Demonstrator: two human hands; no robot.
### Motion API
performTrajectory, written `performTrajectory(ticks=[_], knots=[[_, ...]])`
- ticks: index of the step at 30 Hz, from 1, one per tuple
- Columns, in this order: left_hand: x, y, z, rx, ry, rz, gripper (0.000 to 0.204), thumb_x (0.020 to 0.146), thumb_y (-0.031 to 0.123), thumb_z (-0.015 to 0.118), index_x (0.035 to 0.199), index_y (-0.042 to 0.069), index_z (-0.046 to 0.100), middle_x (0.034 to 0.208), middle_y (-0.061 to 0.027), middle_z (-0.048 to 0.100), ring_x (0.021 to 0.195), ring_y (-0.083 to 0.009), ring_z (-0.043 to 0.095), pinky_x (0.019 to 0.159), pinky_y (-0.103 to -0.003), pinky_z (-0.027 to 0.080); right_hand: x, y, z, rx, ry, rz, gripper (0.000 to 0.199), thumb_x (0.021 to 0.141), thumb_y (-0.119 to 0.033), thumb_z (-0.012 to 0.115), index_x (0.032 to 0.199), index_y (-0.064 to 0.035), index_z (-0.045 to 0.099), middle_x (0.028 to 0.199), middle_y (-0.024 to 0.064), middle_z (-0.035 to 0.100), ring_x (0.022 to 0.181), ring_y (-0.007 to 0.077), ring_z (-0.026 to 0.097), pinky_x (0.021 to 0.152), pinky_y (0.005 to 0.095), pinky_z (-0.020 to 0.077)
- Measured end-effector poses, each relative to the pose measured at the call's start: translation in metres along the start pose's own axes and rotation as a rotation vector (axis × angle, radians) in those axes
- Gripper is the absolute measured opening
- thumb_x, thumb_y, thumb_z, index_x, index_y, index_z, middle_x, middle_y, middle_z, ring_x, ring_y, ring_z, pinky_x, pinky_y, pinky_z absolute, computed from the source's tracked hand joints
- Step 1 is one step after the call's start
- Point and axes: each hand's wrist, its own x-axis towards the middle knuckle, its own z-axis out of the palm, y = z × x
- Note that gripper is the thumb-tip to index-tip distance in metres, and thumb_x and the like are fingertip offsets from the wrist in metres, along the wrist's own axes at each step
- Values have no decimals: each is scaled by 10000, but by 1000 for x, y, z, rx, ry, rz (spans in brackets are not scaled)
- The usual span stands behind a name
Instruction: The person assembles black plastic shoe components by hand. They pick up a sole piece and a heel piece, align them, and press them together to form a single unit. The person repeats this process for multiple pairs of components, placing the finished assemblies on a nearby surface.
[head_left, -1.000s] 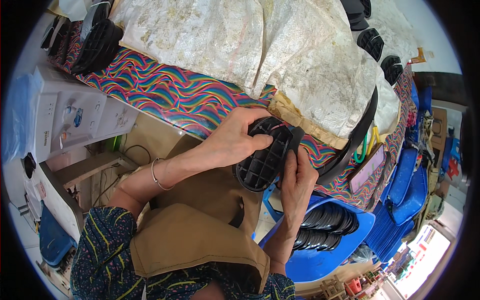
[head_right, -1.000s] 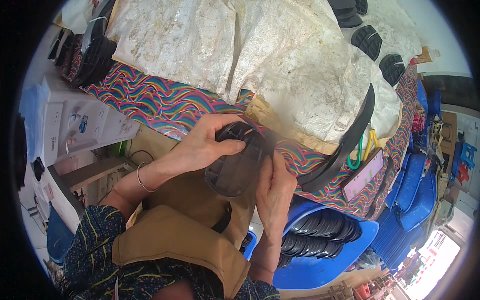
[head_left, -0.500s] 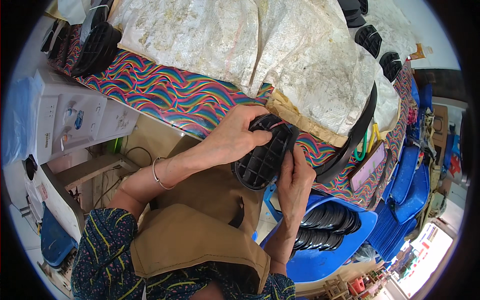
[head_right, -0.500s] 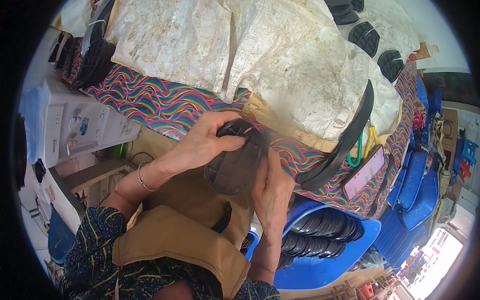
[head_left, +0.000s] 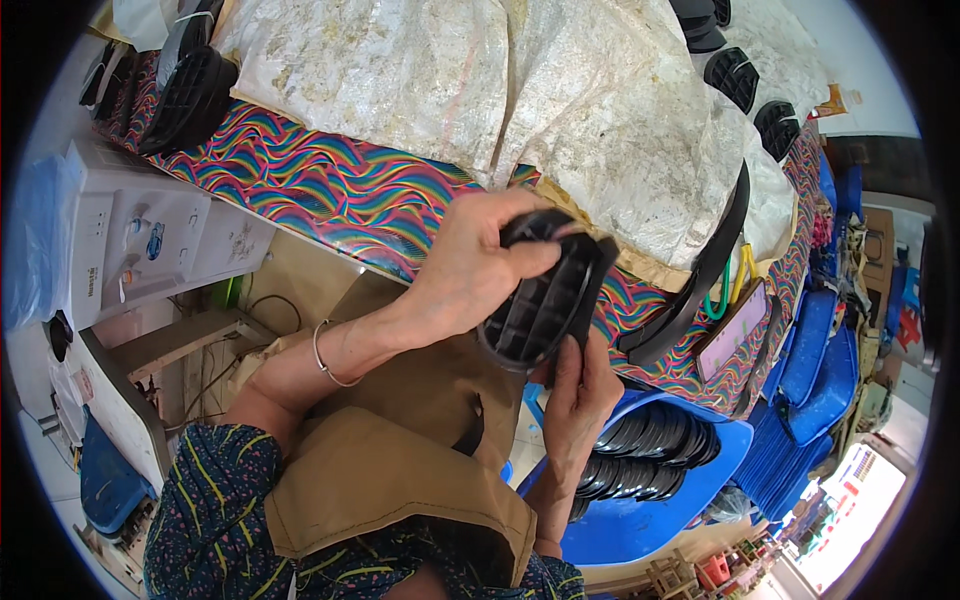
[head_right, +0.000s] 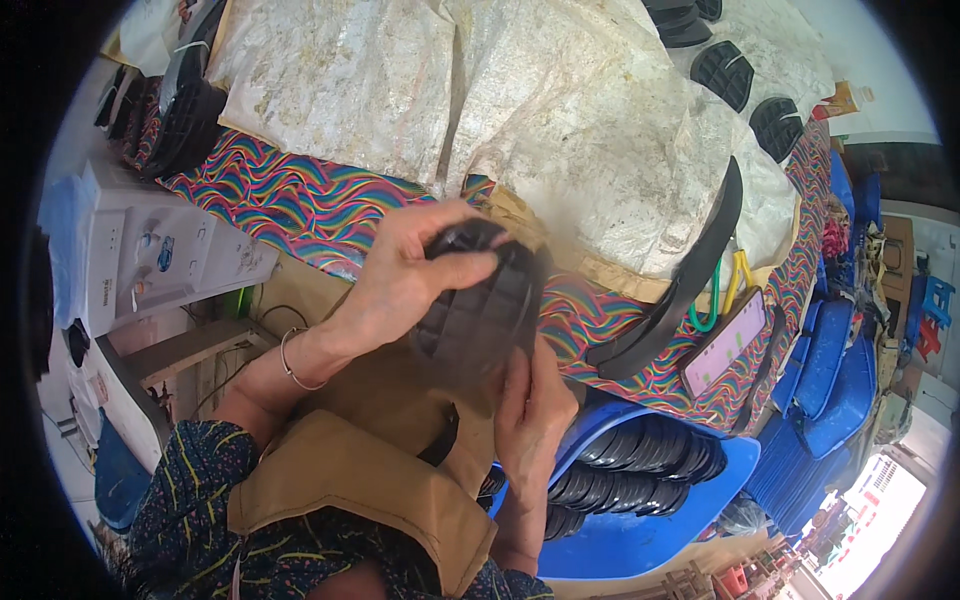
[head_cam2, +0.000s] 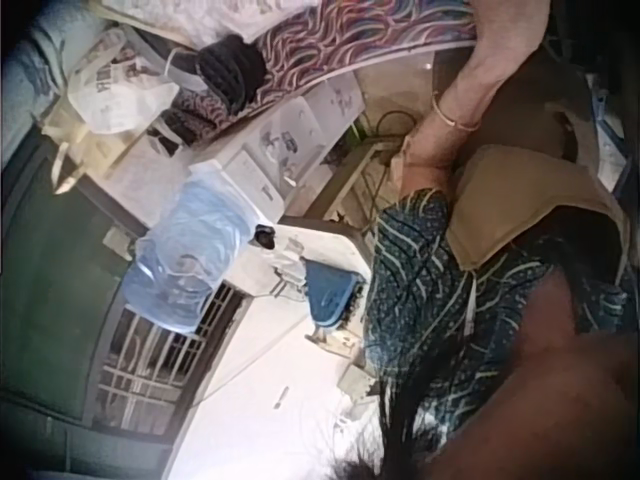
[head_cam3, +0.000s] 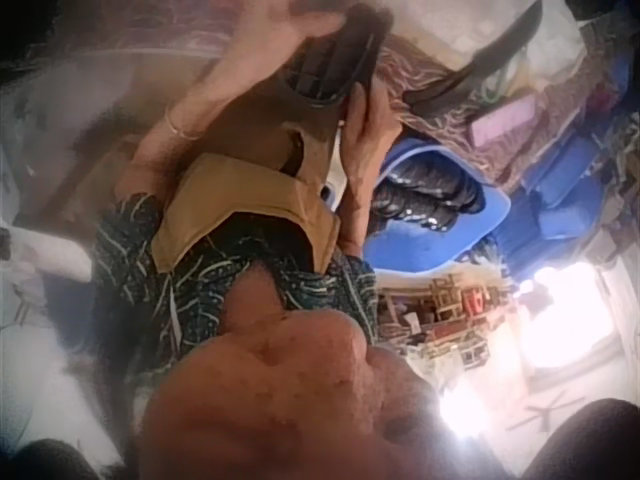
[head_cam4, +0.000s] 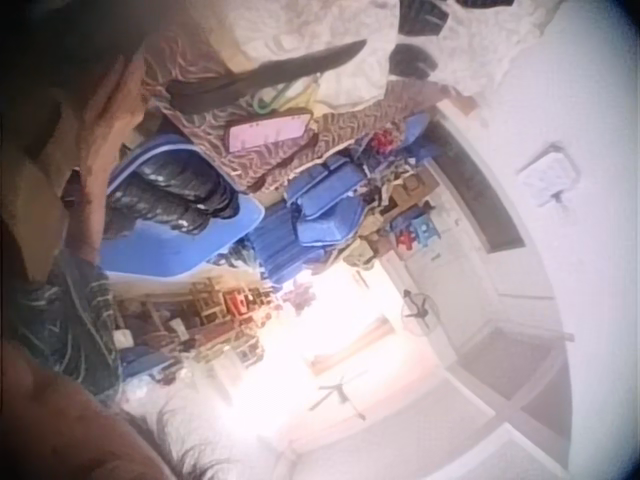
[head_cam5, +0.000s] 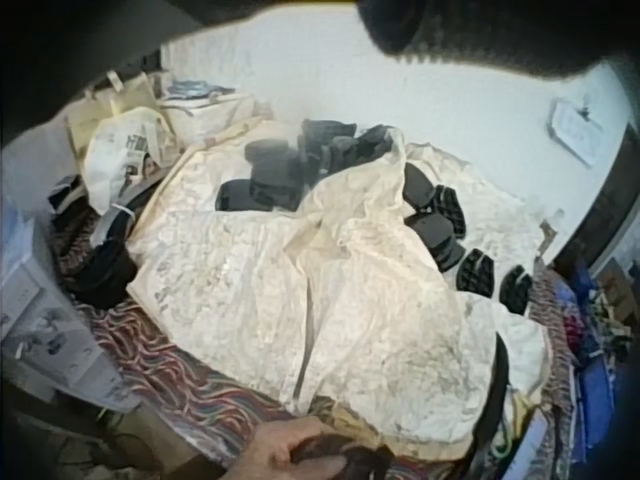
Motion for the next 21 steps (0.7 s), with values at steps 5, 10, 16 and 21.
performTrajectory(ticks=[5, 10, 16, 21], knots=[[3, 6, 3, -54, 19, -10, 178, 837, 19, 654, 1003, -40, 676, 879, -13, 677, 802, -69, 602, 727, -228, 487, -19, 0, 10, 204, 83, 74, 186, 1016, -93, 464, 1071, 22, 599, 684, 39, 607, 531, 77, 563, 471, 206, 397], [2, 7, 9, -91, 33, -34, 175, 838, 17, 653, 1002, -41, 677, 878, -16, 678, 789, -67, 599, 714, -231, 488, -22, -9, 13, 199, 127, 75, 202, 1021, -127, 477, 1082, 20, 601, 684, 45, 619, 488, 69, 537, 442, 195, 369], [0, 5, 16, -78, 62, 7, 164, 842, 16, 649, 995, -40, 671, 867, -13, 675, 778, -63, 597, 701, -225, 485, -24, -12, 9, 264, 111, 88, 242, 1028, -177, 472, 1100, 13, 603, 691, 49, 634, 471, 62, 520, 429, 196, 352], [-2, 6, 20, 32, 98, 60, 151, 850, 10, 644, 992, -38, 660, 858, -7, 668, 775, -54, 591, 695, -221, 481, -25, -10, 11, 311, 127, 109, 265, 1023, -207, 485, 1112, 13, 603, 697, 54, 640, 462, 63, 510, 424, 196, 343]])
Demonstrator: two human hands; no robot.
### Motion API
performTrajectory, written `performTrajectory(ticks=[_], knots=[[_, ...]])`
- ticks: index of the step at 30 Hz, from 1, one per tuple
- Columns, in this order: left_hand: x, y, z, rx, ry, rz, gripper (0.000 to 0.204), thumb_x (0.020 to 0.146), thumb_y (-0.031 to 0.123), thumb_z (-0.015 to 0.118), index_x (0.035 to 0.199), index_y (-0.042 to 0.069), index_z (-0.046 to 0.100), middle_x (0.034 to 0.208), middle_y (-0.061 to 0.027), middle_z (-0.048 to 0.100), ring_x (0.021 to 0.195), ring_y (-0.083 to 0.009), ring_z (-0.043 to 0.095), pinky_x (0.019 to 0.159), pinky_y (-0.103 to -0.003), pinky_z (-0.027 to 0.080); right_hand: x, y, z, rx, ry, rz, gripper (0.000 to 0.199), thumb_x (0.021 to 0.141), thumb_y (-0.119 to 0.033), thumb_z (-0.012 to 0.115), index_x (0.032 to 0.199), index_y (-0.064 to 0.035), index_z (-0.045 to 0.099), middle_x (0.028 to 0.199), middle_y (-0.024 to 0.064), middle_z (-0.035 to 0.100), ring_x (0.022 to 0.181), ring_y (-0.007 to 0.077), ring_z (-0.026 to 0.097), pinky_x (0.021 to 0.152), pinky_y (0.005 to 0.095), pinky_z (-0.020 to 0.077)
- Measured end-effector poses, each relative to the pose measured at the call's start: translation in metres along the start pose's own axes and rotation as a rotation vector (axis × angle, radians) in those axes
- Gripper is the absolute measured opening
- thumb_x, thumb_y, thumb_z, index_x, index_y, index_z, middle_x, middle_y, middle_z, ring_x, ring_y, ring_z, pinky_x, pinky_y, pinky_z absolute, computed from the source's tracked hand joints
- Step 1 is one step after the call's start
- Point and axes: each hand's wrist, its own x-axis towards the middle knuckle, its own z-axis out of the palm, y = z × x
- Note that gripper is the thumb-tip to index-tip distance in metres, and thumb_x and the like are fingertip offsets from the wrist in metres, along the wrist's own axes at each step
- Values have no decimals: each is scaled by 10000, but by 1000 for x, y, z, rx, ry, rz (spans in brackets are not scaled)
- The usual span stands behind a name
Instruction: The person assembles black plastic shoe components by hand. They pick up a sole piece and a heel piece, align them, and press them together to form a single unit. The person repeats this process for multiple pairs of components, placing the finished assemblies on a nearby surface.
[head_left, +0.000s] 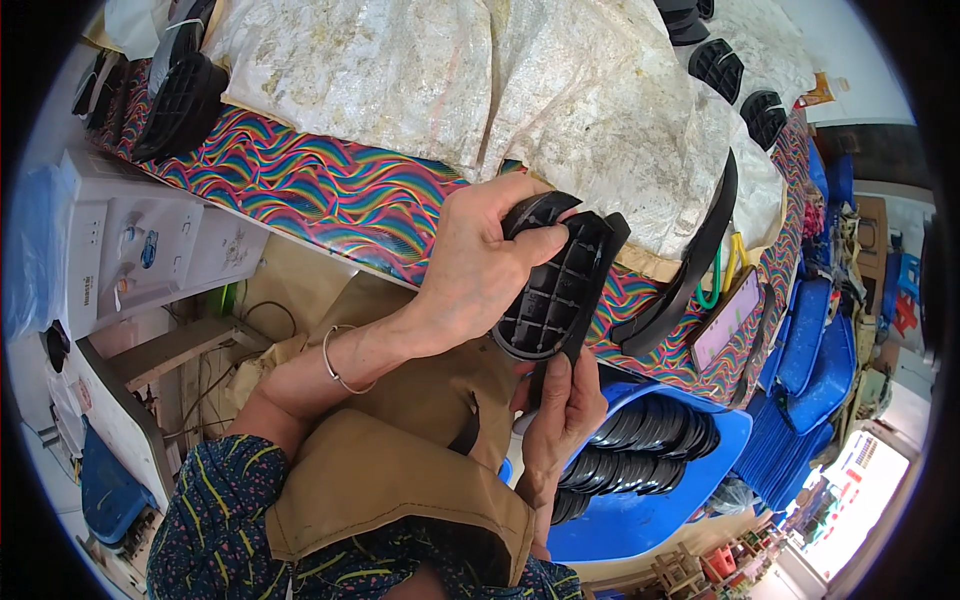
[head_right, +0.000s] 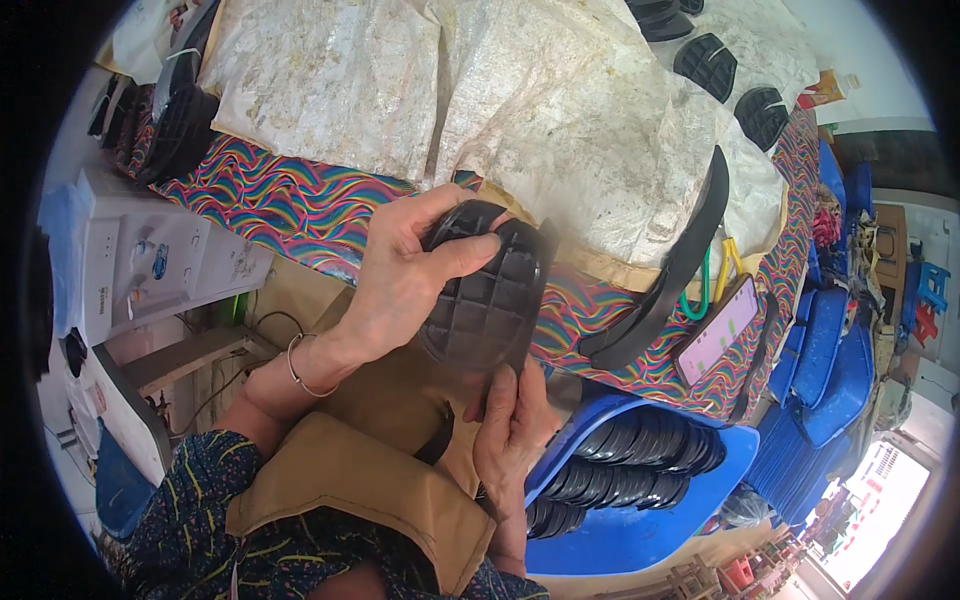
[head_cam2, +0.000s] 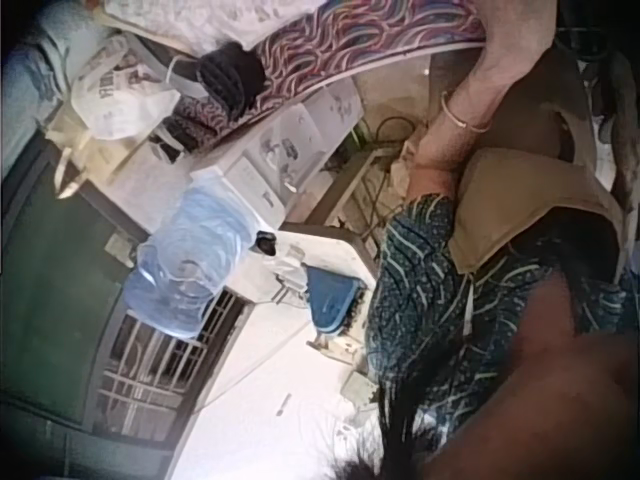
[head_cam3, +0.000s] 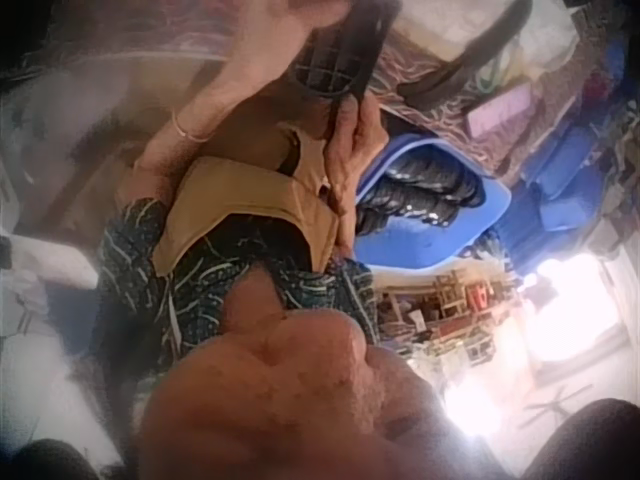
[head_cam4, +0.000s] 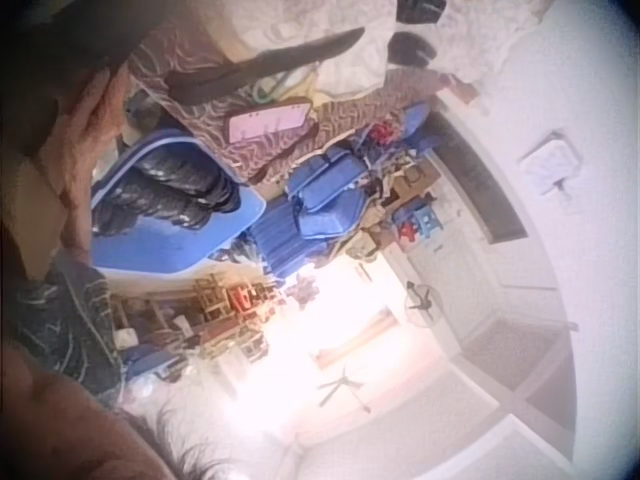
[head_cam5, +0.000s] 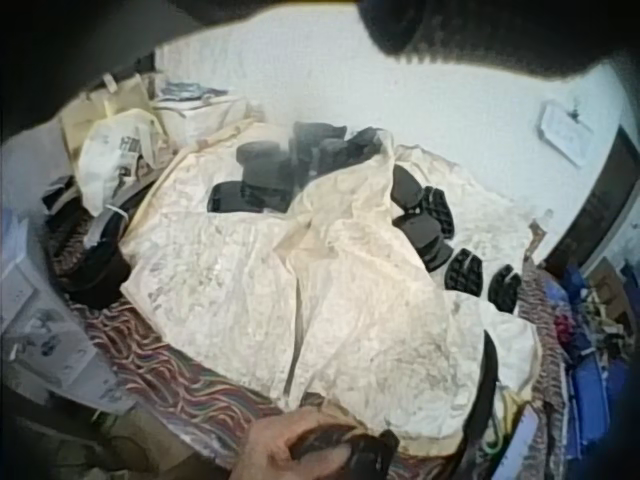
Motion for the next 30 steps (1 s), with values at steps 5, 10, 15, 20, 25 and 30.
performTrajectory(ticks=[5, 10, 15, 20, 25, 30], knots=[[-3, -2, 3, -4, 42, 56, 160, 853, 21, 646, 1003, -34, 655, 857, -8, 654, 768, -49, 578, 698, -211, 471, 2, 3, -2, 52, 7, -8, 262, 1003, -191, 506, 1114, 22, 610, 683, 57, 635, 450, 70, 498, 420, 208, 339], [-12, -11, 13, -90, 171, 182, 194, 873, 32, 628, 1059, -19, 616, 927, -23, 620, 834, -61, 554, 738, -220, 450, 7, 5, 5, 87, 75, -50, 276, 990, -154, 506, 1156, 40, 610, 668, 41, 612, 453, 72, 497, 438, 206, 351], [-36, -14, 4, -46, 142, 205, 328, 881, 66, 620, 1195, 18, 541, 1123, -56, 551, 1070, -131, 521, 925, -283, 412, 18, 1, -10, 188, 58, -112, 323, 976, -87, 525, 1266, 38, 590, 667, 5, 583, 498, 52, 491, 464, 195, 354], [-50, 0, -33, 39, -318, 295, 478, 899, 275, 662, 1257, -13, 530, 1213, -101, 564, 1167, -286, 505, 1029, -396, 360, 27, -3, -49, -56, -6, -288, 316, 940, -10, 542, 1243, 23, 625, 719, 14, 599, 553, 52, 504, 493, 200, 369], [-24, 33, -66, 324, -479, 63, 429, 903, 388, 608, 1037, -13, 681, 1199, -130, 614, 1140, -274, 555, 984, -407, 418, 33, -16, -62, -535, -154, -631, 426, 814, 68, 605, 1239, 61, 571, 802, 147, 631, 625, 267, 627, 523, 352, 470], [11, 70, -56, 607, -457, 100, 526, 854, 374, 679, 1230, 16, 593, 1173, -101, 626, 978, -195, 618, 780, -335, 506, 40, -23, -69, -546, -279, -745, 578, 672, 42, 645, 1240, 68, 543, 831, 125, 603, 647, 255, 619, 539, 360, 482]])
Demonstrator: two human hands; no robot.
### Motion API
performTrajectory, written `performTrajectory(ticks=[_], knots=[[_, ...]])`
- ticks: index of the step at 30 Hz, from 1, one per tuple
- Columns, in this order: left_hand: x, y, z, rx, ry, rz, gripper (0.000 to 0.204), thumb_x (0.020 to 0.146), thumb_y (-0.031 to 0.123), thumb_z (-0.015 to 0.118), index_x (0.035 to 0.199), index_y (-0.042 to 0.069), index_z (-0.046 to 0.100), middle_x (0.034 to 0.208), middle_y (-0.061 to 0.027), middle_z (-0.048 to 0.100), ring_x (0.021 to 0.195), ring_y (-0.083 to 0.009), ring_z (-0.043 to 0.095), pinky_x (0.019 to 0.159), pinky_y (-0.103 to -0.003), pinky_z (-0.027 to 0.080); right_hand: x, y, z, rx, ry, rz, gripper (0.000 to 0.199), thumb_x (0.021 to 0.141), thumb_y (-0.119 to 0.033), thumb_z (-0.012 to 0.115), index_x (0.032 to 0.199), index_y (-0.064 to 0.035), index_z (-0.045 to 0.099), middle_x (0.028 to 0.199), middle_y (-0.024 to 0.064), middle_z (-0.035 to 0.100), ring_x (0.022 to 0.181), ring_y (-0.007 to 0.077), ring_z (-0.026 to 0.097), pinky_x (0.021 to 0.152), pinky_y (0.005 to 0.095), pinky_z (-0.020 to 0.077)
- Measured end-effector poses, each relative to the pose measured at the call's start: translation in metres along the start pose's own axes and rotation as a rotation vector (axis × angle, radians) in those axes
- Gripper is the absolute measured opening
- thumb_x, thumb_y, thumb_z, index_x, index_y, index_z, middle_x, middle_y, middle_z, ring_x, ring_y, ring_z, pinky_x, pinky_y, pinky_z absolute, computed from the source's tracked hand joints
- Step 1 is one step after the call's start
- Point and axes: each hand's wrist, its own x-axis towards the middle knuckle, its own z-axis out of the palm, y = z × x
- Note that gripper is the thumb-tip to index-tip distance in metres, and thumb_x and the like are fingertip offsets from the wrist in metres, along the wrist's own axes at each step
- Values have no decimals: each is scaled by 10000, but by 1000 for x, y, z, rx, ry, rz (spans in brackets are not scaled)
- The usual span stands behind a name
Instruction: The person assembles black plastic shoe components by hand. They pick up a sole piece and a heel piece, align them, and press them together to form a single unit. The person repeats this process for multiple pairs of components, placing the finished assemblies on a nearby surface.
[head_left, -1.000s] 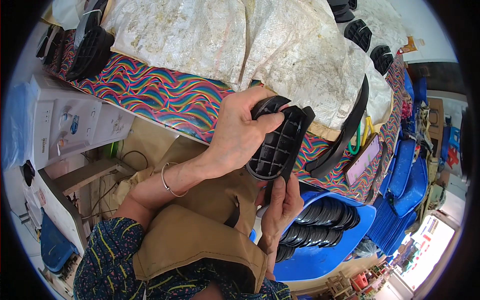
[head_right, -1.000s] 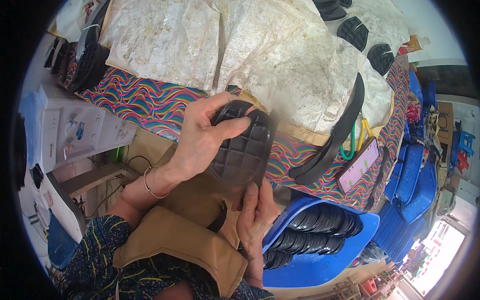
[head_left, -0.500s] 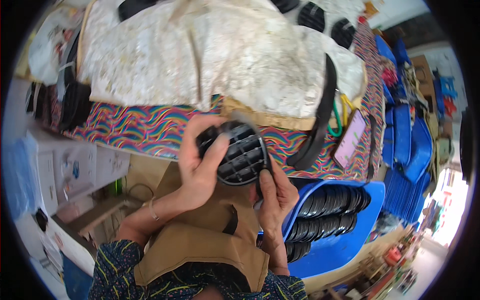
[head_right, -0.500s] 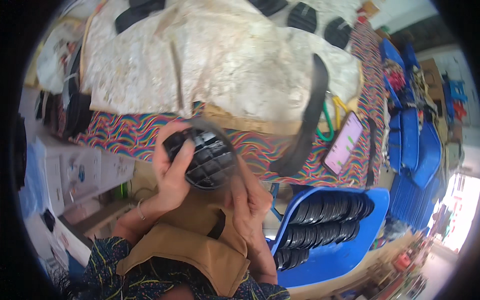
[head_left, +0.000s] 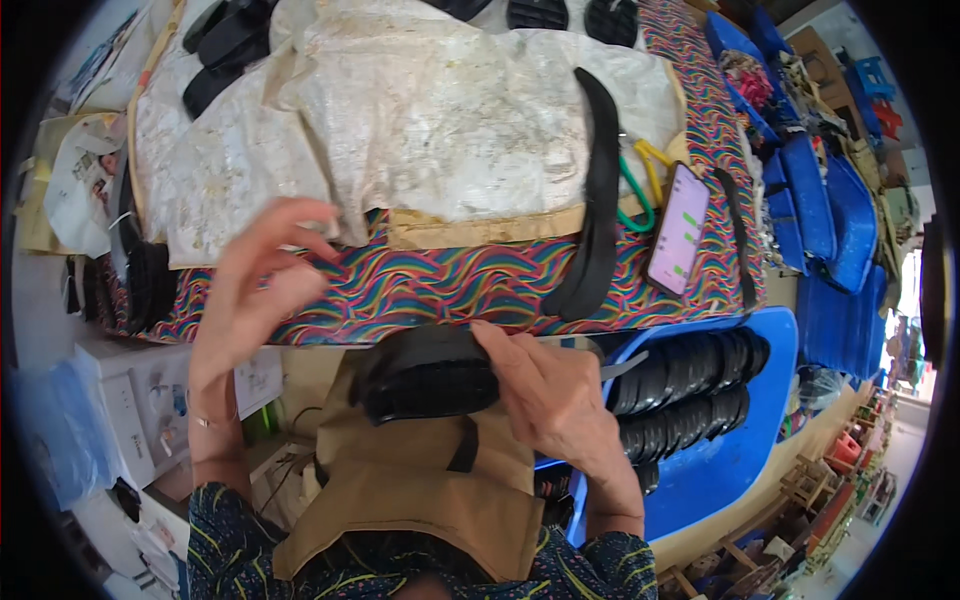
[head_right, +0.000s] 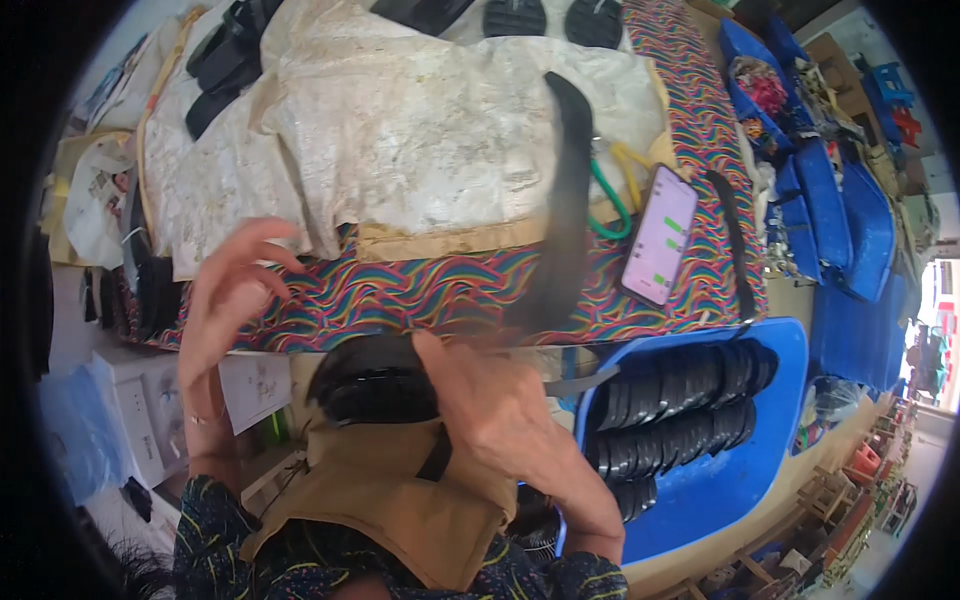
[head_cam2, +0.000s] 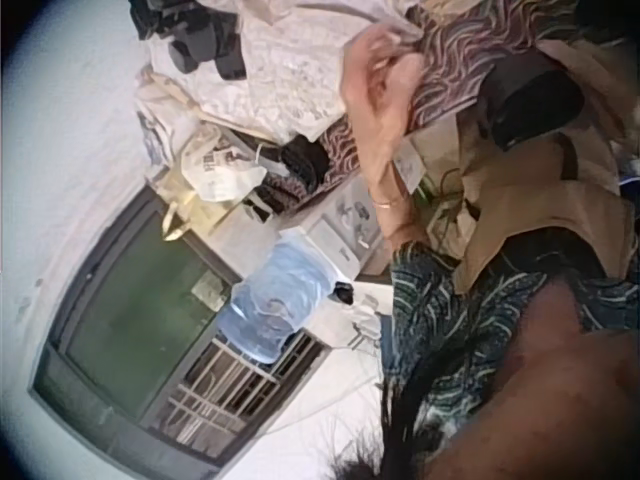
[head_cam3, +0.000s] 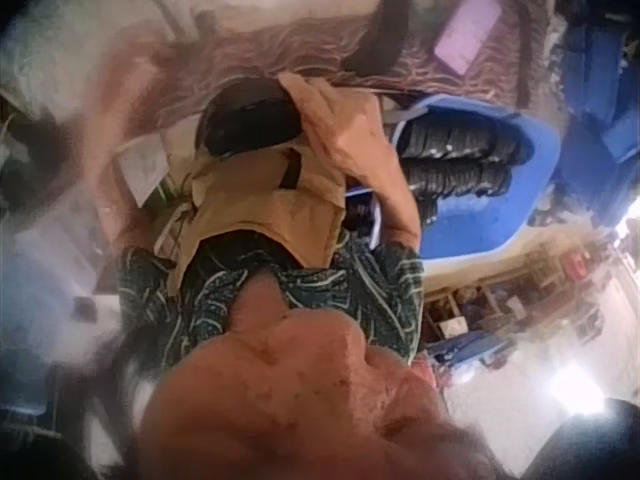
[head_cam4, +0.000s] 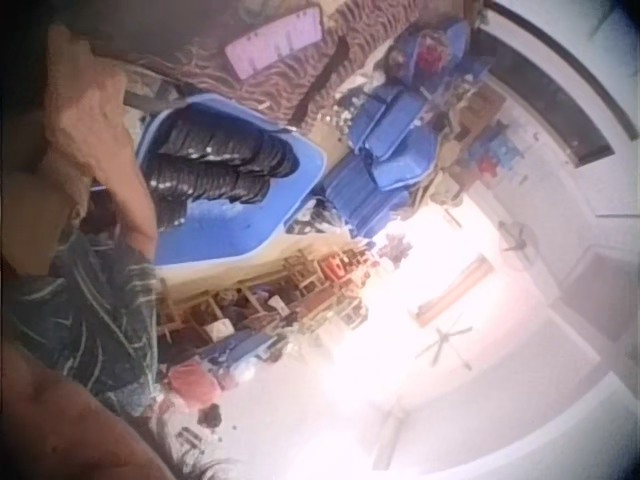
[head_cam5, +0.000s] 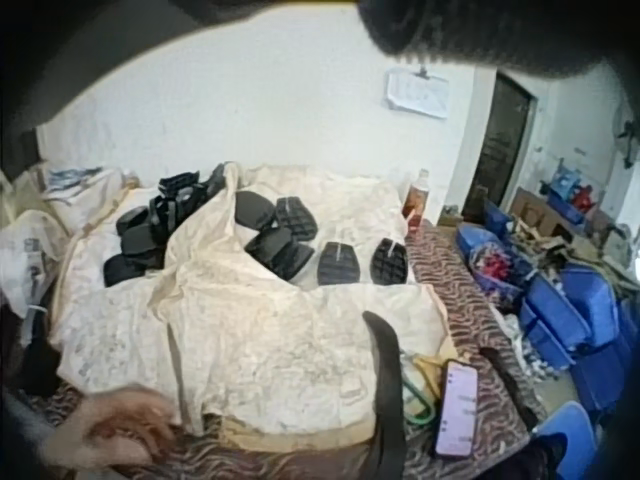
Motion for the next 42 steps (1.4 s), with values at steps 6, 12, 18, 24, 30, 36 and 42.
performTrajectory(ticks=[6, 12, 18, 24, 30, 36, 42], knots=[[31, 25, 45, 153, -762, 57, 478, 787, 190, 747, 1203, 32, 571, 937, -178, 670, 800, -289, 665, 670, -374, 498, 5, -5, 10, -116, 17, -97, 617, 624, -18, 611, 1227, 89, 541, 826, 136, 600, 641, 219, 624, 552, 324, 502], [17, 5, 56, 281, -549, 154, 476, 750, 107, 705, 1196, 38, 551, 839, -178, 651, 757, -331, 658, 615, -430, 490, -4, -5, -3, 303, -23, 259, 439, 838, -89, 652, 1250, 23, 547, 1002, 165, 661, 692, 250, 644, 617, 365, 522], [-2, 18, 57, 593, -408, 456, 737, 598, 37, 668, 1306, -52, 484, 793, -123, 632, 682, -283, 630, 571, -391, 496, -26, 21, -15, 937, -365, 584, 373, 1002, -313, 522, 1191, 6, 562, 1032, 125, 691, 757, 168, 627, 714, 313, 501], [-8, 17, 59, 606, -357, 578, 841, 552, 23, 624, 1359, -103, 425, 711, -78, 552, 612, -246, 588, 536, -364, 469, -31, 24, -13, 1219, -386, 735, 280, 947, -213, 642, 1096, 19, 588, 766, -7, 599, 734, 58, 525, 653, 244, 435], [-16, 12, 67, 775, -219, 763, 777, 640, 78, 632, 1367, -115, 438, 652, -26, 477, 565, -147, 474, 514, -306, 412, -20, 13, -38, 881, -266, 687, 118, 842, -93, 738, 851, -1, 665, 697, -8, 565, 648, 51, 486, 557, 240, 372], [-14, -5, 67, 885, 45, 1070, 472, 635, 127, 636, 1072, -40, 575, 963, -247, 681, 815, -313, 673, 755, -394, 535, -40, 10, -30, 723, -109, 467, 146, 756, -3, 774, 858, -4, 670, 697, 59, 608, 567, 114, 534, 503, 267, 379], [-9, -10, 71, 859, 112, 1110, 333, 804, 148, 639, 1111, 35, 578, 863, -206, 670, 754, -285, 653, 652, -351, 530, -38, 7, -26, 728, -144, 540, 135, 788, -26, 754, 889, 1, 668, 705, 60, 611, 575, 111, 549, 510, 267, 396]])
